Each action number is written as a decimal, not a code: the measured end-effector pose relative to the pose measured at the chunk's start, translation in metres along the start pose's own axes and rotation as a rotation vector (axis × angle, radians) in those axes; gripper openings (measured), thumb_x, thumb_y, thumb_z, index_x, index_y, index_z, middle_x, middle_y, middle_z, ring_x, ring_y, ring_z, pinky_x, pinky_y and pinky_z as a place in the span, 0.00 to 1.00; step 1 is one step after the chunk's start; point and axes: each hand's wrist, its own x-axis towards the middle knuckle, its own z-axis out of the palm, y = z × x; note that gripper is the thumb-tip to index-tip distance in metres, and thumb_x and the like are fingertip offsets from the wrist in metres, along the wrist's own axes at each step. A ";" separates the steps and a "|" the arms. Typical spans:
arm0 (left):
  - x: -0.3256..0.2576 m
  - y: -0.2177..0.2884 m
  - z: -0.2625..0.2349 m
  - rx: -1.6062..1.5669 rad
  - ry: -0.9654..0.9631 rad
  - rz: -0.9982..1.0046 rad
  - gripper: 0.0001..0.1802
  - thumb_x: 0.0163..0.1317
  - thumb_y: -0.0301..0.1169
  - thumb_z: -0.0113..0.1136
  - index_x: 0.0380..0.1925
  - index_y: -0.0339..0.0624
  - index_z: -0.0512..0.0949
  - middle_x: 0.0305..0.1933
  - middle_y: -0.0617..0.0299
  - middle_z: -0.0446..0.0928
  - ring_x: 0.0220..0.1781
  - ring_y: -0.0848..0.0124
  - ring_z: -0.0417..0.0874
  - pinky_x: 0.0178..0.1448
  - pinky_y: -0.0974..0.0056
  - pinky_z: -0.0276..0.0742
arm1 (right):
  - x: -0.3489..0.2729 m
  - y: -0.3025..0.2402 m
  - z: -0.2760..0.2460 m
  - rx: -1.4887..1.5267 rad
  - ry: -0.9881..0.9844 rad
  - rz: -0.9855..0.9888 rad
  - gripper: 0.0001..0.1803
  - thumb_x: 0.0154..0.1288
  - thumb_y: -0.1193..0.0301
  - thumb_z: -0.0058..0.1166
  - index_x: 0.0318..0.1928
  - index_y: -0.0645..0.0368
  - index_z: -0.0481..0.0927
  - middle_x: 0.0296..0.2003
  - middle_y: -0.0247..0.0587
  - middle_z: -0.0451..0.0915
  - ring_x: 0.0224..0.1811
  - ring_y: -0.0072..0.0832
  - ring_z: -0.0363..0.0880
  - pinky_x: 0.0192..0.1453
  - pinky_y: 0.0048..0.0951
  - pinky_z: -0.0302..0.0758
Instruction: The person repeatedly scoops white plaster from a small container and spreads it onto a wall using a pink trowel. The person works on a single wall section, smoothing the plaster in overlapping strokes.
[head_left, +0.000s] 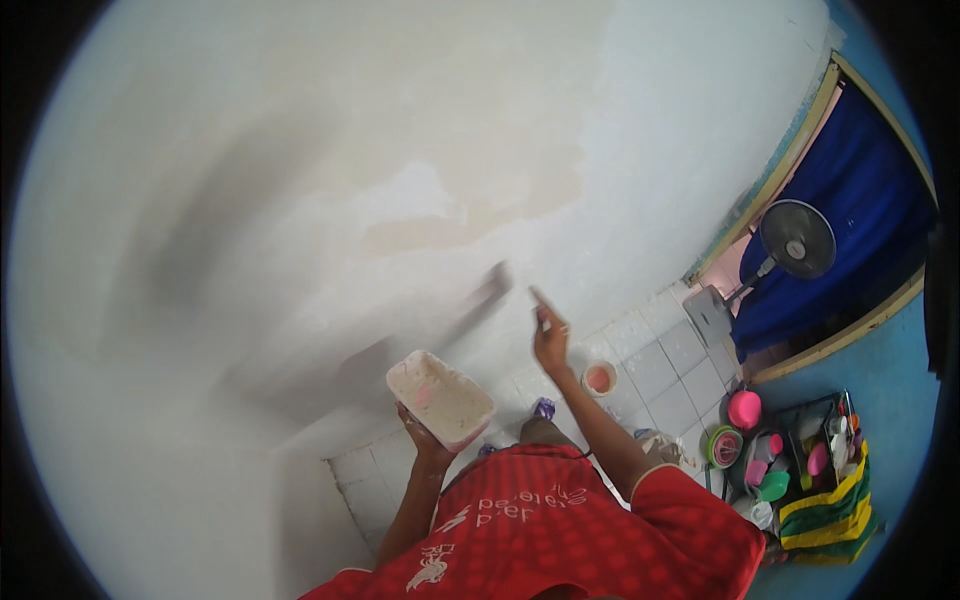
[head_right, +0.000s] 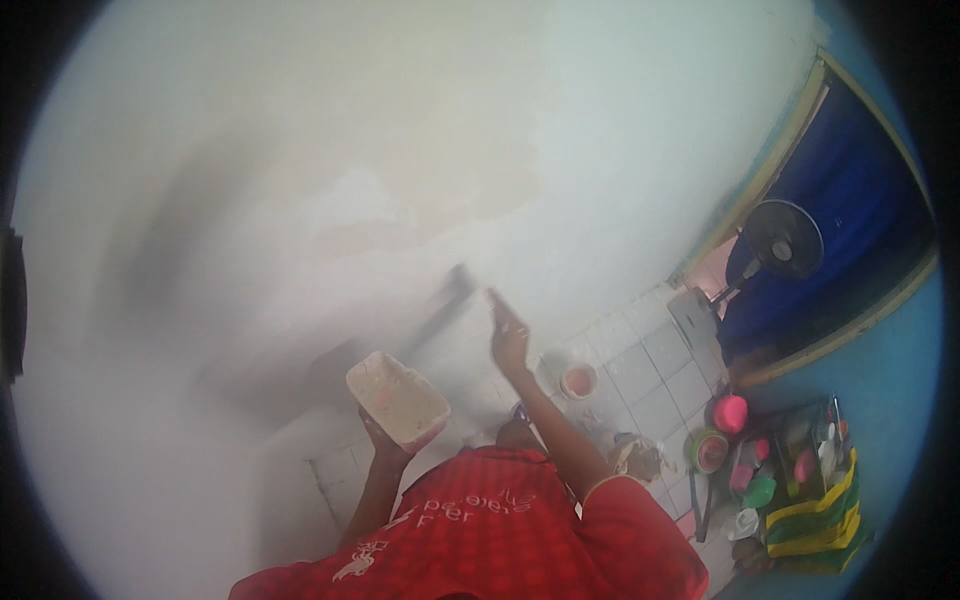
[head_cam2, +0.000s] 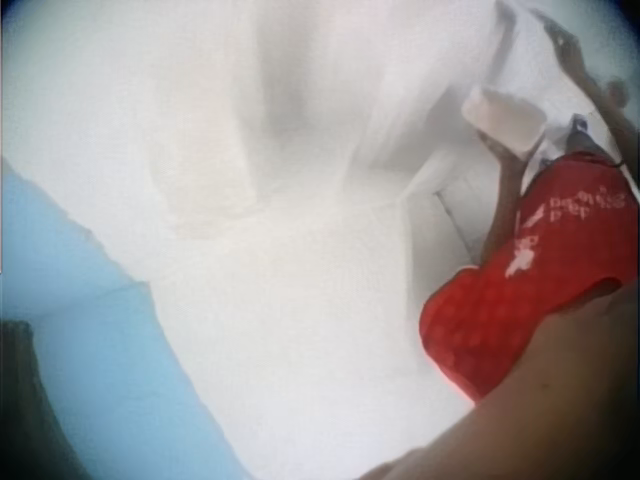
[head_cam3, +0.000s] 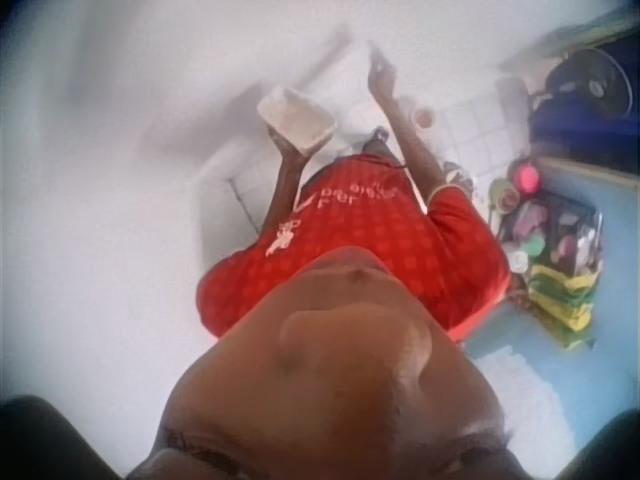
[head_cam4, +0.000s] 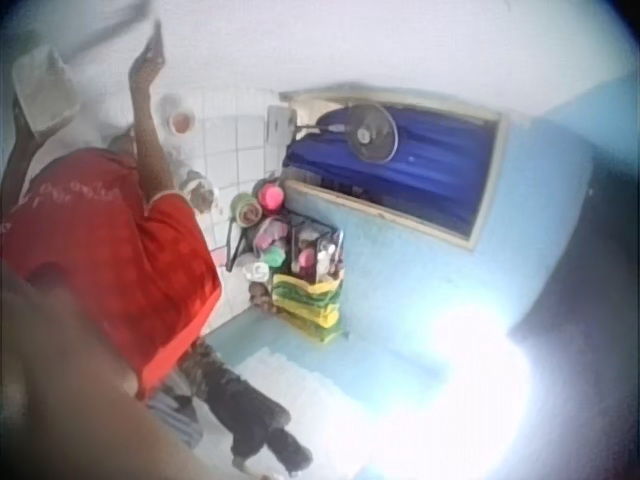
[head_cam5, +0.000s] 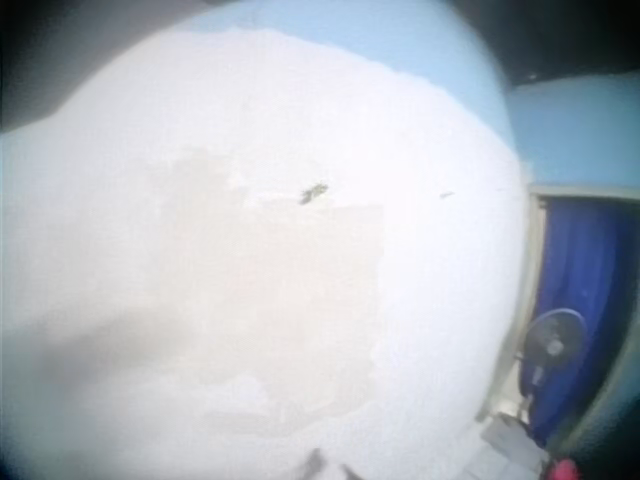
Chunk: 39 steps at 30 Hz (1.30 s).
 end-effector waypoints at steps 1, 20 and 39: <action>0.001 -0.001 -0.006 -0.084 0.015 -0.043 0.44 0.69 0.73 0.39 0.72 0.55 0.70 0.68 0.57 0.77 0.69 0.50 0.80 0.71 0.33 0.75 | 0.016 -0.001 -0.015 0.065 0.075 0.039 0.20 0.78 0.79 0.47 0.66 0.67 0.79 0.62 0.56 0.83 0.68 0.46 0.81 0.72 0.39 0.74; -0.018 0.010 0.029 -0.015 -0.023 0.033 0.31 0.77 0.55 0.50 0.69 0.47 0.69 0.62 0.57 0.78 0.63 0.59 0.83 0.60 0.47 0.88 | 0.005 -0.056 0.037 -0.017 -0.521 -0.062 0.23 0.73 0.81 0.53 0.66 0.63 0.79 0.62 0.59 0.82 0.63 0.49 0.84 0.68 0.40 0.79; -0.010 0.006 0.002 -0.201 0.042 -0.145 0.47 0.68 0.76 0.38 0.74 0.57 0.68 0.69 0.56 0.77 0.69 0.49 0.80 0.68 0.30 0.77 | 0.111 -0.063 -0.086 0.780 0.122 0.431 0.31 0.79 0.58 0.60 0.66 0.72 0.68 0.58 0.46 0.79 0.59 0.28 0.79 0.63 0.31 0.77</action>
